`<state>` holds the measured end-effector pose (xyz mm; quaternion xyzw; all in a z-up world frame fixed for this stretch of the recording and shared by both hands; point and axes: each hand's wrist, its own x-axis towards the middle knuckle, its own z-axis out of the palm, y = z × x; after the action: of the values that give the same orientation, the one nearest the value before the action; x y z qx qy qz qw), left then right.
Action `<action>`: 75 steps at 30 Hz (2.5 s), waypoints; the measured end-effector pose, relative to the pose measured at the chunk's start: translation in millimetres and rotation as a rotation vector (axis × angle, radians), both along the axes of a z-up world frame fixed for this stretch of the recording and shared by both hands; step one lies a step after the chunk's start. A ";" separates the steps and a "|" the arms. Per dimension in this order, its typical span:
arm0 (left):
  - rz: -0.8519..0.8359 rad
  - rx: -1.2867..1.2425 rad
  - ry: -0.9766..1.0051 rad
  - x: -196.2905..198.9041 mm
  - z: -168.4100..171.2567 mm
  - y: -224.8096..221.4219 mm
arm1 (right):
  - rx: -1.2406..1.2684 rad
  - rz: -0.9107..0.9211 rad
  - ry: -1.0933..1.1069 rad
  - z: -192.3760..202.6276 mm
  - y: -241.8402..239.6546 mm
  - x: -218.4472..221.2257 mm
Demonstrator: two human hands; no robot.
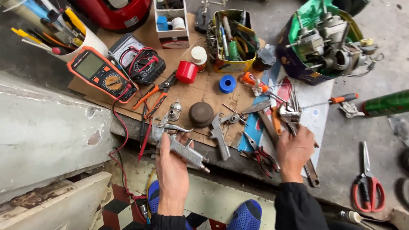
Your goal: Cleaning a small nozzle orifice with a needle and reassembling the nozzle components on a floor-level workspace.
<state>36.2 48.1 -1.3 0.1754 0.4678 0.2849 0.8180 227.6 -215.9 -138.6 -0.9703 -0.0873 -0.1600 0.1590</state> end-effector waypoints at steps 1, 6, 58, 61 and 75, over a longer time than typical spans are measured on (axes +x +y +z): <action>0.009 -0.013 0.010 4.0 0.3 6.5 | -0.013 0.009 0.010 -9.3 -11.1 10.5; -0.044 -0.036 -0.004 13.9 -8.7 22.9 | -0.194 0.038 0.262 -24.7 -49.0 41.9; -0.462 -0.446 -1.220 -117.4 3.5 -50.1 | 1.392 0.219 1.047 136.1 22.3 -159.4; -0.513 -0.419 -1.203 -120.9 7.0 -49.5 | 1.368 0.218 1.048 135.2 23.3 -157.2; -0.582 -0.488 -1.170 -119.0 -2.2 -51.7 | 1.304 0.205 1.023 139.1 27.1 -158.4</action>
<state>-82.8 -3.6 -3.6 -0.0775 -0.0650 -0.0117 0.9948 69.2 -188.8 0.5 -0.6240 0.0181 0.2972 0.7225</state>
